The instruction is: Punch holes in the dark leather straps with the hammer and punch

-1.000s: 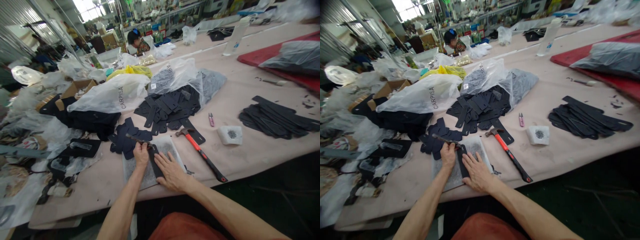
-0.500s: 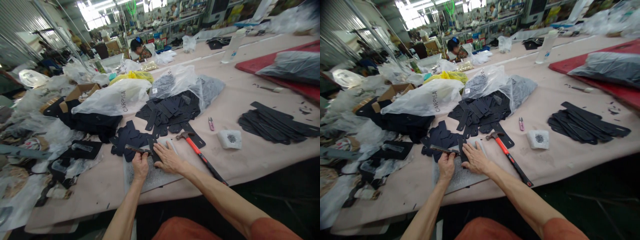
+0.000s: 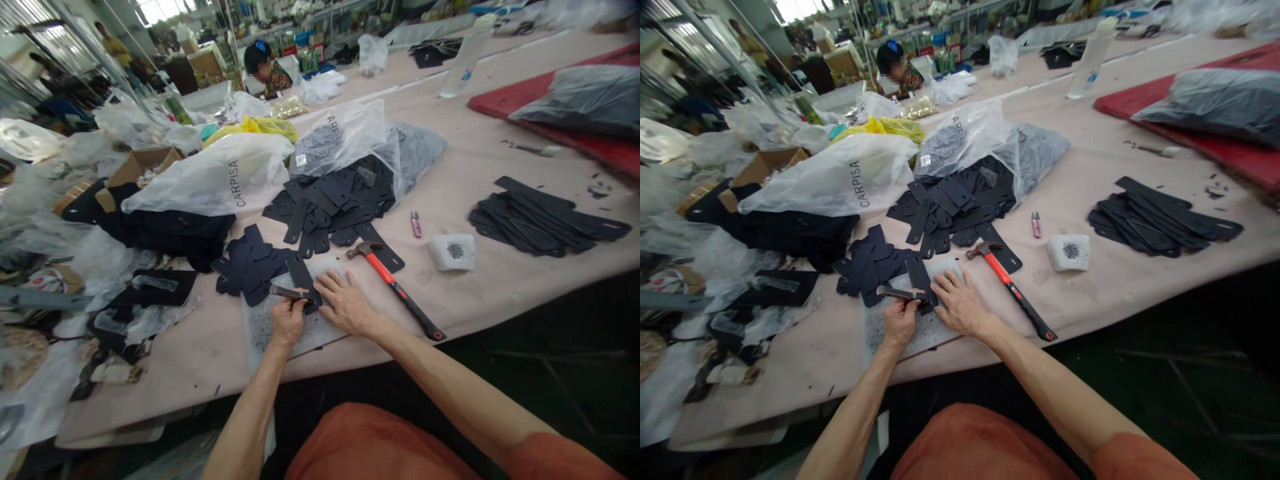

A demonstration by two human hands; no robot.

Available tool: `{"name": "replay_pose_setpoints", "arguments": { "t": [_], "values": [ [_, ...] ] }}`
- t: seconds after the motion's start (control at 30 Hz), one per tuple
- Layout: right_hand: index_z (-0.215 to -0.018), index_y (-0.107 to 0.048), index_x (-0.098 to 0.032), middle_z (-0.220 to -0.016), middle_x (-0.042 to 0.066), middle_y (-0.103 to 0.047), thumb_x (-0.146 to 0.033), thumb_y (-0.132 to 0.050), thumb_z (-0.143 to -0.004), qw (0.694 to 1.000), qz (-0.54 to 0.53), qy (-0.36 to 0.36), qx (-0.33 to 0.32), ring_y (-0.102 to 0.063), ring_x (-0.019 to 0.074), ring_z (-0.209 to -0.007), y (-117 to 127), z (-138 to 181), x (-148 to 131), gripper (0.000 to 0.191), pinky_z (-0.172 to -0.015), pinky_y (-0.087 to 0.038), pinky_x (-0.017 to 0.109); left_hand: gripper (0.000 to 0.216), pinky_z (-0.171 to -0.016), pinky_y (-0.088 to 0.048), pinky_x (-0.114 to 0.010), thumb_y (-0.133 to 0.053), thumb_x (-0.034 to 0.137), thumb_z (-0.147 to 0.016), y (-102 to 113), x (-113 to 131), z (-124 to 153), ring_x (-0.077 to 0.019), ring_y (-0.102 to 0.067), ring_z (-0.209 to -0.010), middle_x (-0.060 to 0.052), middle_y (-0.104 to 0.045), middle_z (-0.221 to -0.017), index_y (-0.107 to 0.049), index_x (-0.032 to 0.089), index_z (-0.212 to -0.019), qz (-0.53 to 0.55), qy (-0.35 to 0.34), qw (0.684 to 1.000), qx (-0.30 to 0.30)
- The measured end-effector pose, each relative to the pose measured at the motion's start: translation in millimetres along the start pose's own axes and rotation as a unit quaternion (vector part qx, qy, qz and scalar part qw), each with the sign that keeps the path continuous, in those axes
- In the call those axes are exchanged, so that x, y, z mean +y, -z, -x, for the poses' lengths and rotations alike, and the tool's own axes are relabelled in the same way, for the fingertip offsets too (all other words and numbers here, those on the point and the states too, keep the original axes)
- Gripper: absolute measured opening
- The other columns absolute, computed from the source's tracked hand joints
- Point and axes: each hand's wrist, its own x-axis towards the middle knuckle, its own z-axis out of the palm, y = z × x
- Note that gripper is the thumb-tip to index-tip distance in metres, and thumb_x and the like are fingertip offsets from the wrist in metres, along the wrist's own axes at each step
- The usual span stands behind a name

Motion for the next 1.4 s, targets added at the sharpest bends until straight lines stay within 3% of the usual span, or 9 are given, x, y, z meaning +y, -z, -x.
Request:
{"name": "replay_pose_setpoints", "arguments": {
  "t": [0.5,0.83,1.03,1.1,1.2,1.33,1.4],
  "values": [
    [-0.141,-0.046,-0.021,-0.152,0.009,-0.038,-0.039,-0.051,-0.088,0.999,-0.015,-0.004,0.032,-0.023,0.0328,-0.141,-1.5,1.1,1.6,0.056,-0.113,-0.01,0.061,0.017,-0.09,-0.055,-0.035,-0.056,0.027,-0.087,-2.2,-3.0,2.8,-0.0217,-0.068,-0.095,-0.005,-0.074,-0.1,-0.069,0.021,-0.096,-0.051,-0.025,0.998,-0.002],
    [-0.14,-0.046,-0.021,-0.15,0.009,-0.039,-0.036,-0.053,-0.087,0.998,-0.023,0.001,0.05,-0.024,0.0333,-0.141,-5.5,2.3,4.1,0.055,-0.113,-0.014,0.06,0.017,-0.083,-0.056,-0.032,-0.053,0.02,-0.089,-14.0,-5.7,2.7,-0.0204,-0.07,-0.089,-0.007,-0.074,-0.094,-0.068,0.017,-0.096,-0.163,-0.161,0.973,0.028],
    [-0.136,-0.049,-0.023,-0.148,0.009,-0.042,-0.032,-0.054,-0.087,0.997,-0.056,0.012,0.053,-0.027,0.0316,-0.139,-1.0,3.0,11.1,0.05,-0.111,-0.019,0.057,0.016,-0.078,-0.056,-0.031,-0.051,0.018,-0.089,-22.7,-4.2,2.4,-0.0206,-0.07,-0.087,-0.008,-0.073,-0.093,-0.065,0.017,-0.098,-0.202,-0.173,0.964,0.026],
    [-0.132,-0.052,-0.021,-0.143,0.011,-0.046,-0.03,-0.051,-0.089,0.995,-0.059,-0.014,0.085,-0.034,0.0295,-0.135,9.0,10.6,21.5,0.044,-0.11,-0.025,0.052,0.016,-0.078,-0.055,-0.03,-0.051,0.018,-0.089,-22.7,-5.0,2.6,-0.0201,-0.07,-0.088,-0.007,-0.073,-0.094,-0.064,0.018,-0.099,-0.201,-0.171,0.964,0.028],
    [-0.126,-0.054,-0.015,-0.133,0.016,-0.051,-0.028,-0.05,-0.089,0.981,-0.012,-0.129,0.146,-0.045,0.0304,-0.121,25.7,32.3,46.6,0.039,-0.101,-0.035,0.045,0.014,-0.075,-0.054,-0.029,-0.051,0.018,-0.089,-22.2,-5.1,3.6,-0.0192,-0.07,-0.083,-0.006,-0.072,-0.091,-0.063,0.018,-0.097,-0.206,-0.163,0.964,0.024],
    [-0.112,-0.055,-0.013,-0.11,0.017,-0.057,-0.027,-0.055,-0.084,0.959,0.029,-0.26,0.104,-0.053,0.0294,-0.099,37.4,60.6,80.8,0.031,-0.083,-0.042,0.04,0.01,-0.067,-0.051,-0.027,-0.053,0.016,-0.087,-22.7,-0.6,5.4,-0.0183,-0.068,-0.074,-0.005,-0.07,-0.082,-0.061,0.019,-0.091,-0.231,-0.146,0.962,0.009],
    [-0.099,-0.055,-0.016,-0.096,0.012,-0.058,-0.023,-0.056,-0.08,0.945,-0.058,-0.314,0.07,-0.054,0.0239,-0.086,39.1,65.0,89.3,0.02,-0.074,-0.042,0.035,0.01,-0.066,-0.05,-0.026,-0.054,0.015,-0.086,-23.1,2.0,5.9,-0.0182,-0.068,-0.073,-0.004,-0.07,-0.08,-0.06,0.019,-0.091,-0.232,-0.14,0.963,0.005]
  ]
}}
